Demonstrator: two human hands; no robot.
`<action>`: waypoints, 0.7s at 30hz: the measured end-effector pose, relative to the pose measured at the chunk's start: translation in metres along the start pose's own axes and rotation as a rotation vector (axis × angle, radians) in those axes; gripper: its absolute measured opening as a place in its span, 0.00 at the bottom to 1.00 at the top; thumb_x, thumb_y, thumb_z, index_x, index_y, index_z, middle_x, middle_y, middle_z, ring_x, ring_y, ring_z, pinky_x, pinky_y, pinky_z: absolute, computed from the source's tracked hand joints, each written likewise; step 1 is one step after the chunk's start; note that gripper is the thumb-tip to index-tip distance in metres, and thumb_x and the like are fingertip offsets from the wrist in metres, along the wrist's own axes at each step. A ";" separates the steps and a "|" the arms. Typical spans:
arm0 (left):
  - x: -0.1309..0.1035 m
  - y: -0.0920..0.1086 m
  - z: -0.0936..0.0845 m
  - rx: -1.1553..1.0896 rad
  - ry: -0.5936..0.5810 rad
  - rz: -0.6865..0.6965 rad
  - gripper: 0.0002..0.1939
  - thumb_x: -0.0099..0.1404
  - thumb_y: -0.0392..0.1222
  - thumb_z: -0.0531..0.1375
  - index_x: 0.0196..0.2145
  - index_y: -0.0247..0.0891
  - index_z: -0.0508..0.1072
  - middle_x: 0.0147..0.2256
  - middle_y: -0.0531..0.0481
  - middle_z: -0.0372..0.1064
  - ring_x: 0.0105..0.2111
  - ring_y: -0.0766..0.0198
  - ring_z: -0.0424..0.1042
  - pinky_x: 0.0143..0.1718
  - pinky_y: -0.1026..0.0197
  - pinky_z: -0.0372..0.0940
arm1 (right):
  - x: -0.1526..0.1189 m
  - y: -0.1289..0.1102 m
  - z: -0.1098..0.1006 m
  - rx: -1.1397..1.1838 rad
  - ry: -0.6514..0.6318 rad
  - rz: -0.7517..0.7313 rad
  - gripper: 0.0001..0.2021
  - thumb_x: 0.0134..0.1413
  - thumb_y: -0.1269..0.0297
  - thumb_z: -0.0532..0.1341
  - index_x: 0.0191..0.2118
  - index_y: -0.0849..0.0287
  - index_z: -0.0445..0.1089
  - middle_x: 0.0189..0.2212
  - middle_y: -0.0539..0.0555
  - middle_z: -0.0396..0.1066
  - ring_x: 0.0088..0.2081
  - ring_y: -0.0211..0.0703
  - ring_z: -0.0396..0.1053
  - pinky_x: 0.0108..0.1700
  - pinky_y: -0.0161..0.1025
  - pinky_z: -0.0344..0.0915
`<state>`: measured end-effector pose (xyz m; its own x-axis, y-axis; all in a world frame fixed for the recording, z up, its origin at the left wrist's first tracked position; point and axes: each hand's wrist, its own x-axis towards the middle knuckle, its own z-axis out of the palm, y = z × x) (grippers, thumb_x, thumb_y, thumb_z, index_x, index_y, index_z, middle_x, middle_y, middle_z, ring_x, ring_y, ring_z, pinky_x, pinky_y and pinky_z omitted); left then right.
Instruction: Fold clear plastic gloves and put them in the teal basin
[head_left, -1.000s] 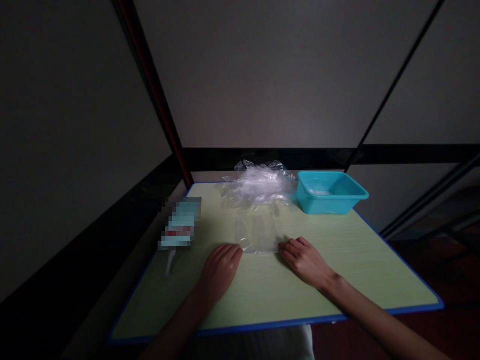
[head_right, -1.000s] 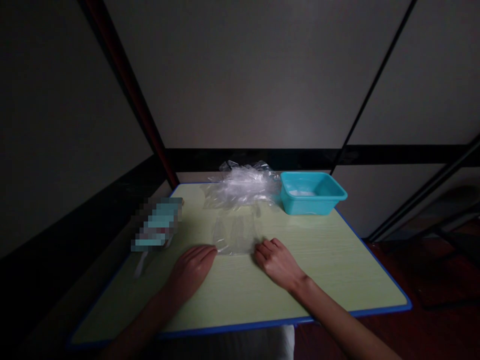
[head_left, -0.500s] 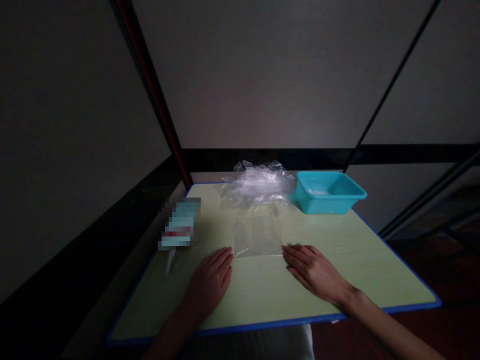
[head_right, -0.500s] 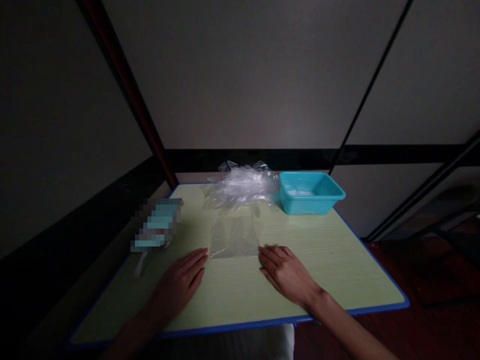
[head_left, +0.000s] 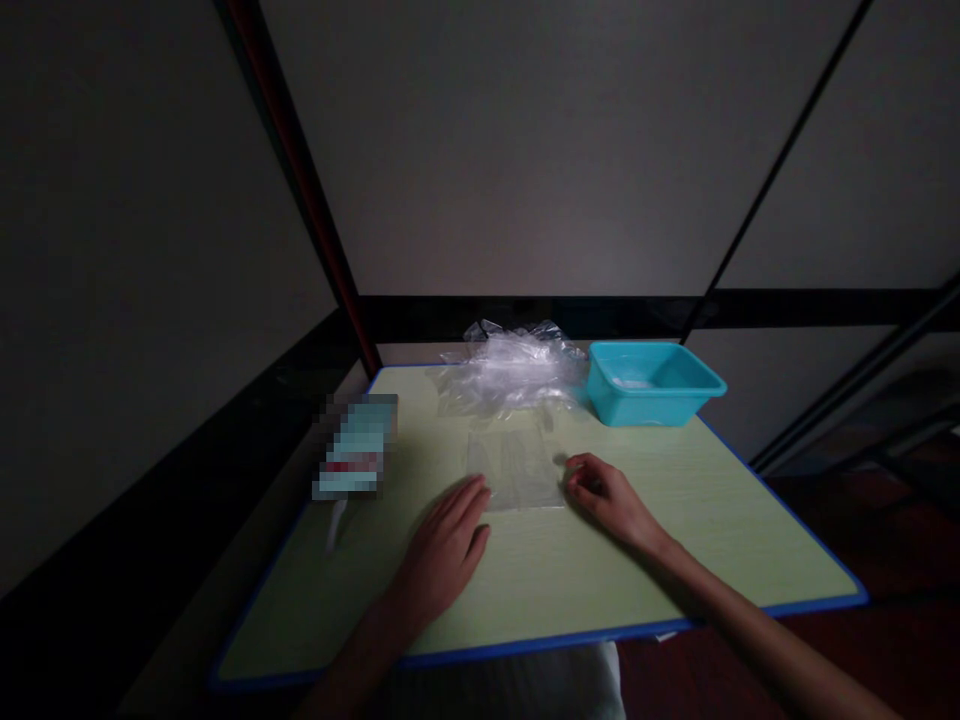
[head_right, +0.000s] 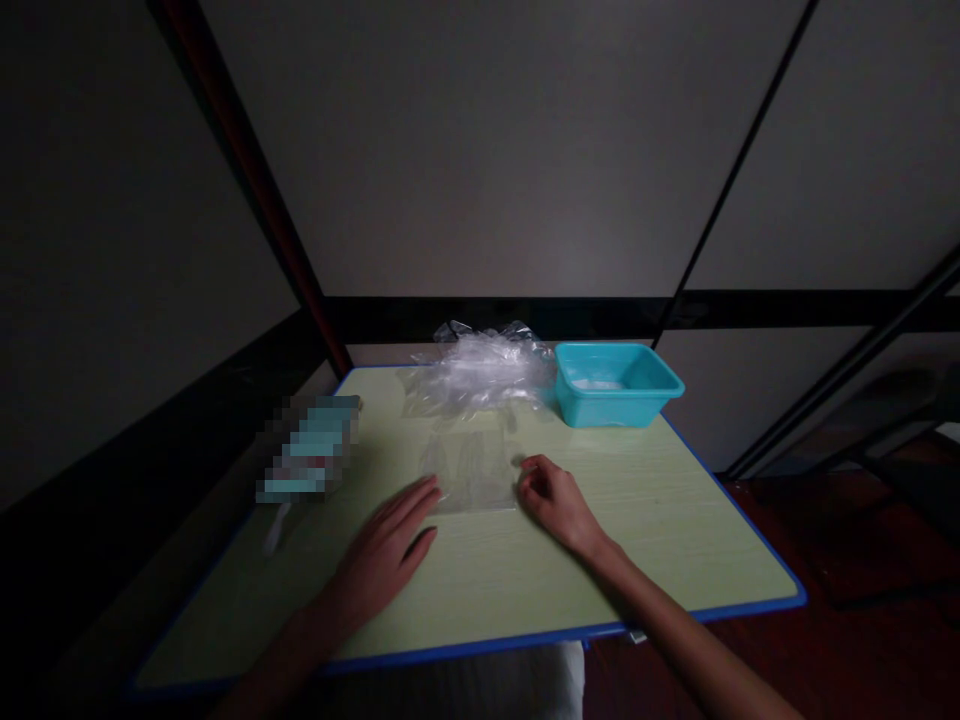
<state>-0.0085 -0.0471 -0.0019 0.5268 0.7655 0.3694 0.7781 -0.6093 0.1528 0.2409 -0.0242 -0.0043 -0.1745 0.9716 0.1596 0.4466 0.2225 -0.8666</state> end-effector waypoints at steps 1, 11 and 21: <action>0.005 0.001 -0.001 0.004 -0.023 0.007 0.19 0.60 0.37 0.51 0.49 0.33 0.62 0.53 0.42 0.58 0.53 0.59 0.57 0.52 0.55 0.56 | 0.004 0.001 0.001 -0.002 0.001 0.008 0.12 0.46 0.66 0.54 0.39 0.62 0.60 0.24 0.50 0.66 0.25 0.37 0.63 0.27 0.35 0.59; 0.069 -0.004 0.011 -0.049 -0.248 0.351 0.22 0.65 0.38 0.45 0.56 0.35 0.52 0.59 0.47 0.45 0.58 0.65 0.42 0.57 0.57 0.43 | 0.016 0.006 0.008 0.205 0.001 0.039 0.17 0.38 0.69 0.57 0.39 0.60 0.56 0.20 0.45 0.62 0.22 0.34 0.59 0.26 0.33 0.57; 0.071 -0.003 0.015 -0.096 -0.302 0.428 0.23 0.65 0.38 0.44 0.58 0.39 0.49 0.59 0.50 0.44 0.59 0.65 0.41 0.58 0.57 0.41 | 0.008 -0.005 -0.004 0.443 -0.168 0.037 0.17 0.56 0.50 0.48 0.46 0.56 0.52 0.21 0.44 0.52 0.22 0.33 0.54 0.30 0.36 0.62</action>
<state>0.0316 0.0122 0.0097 0.8764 0.4612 0.1389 0.4447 -0.8855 0.1345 0.2407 -0.0175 0.0032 -0.3217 0.9437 0.0776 0.0445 0.0969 -0.9943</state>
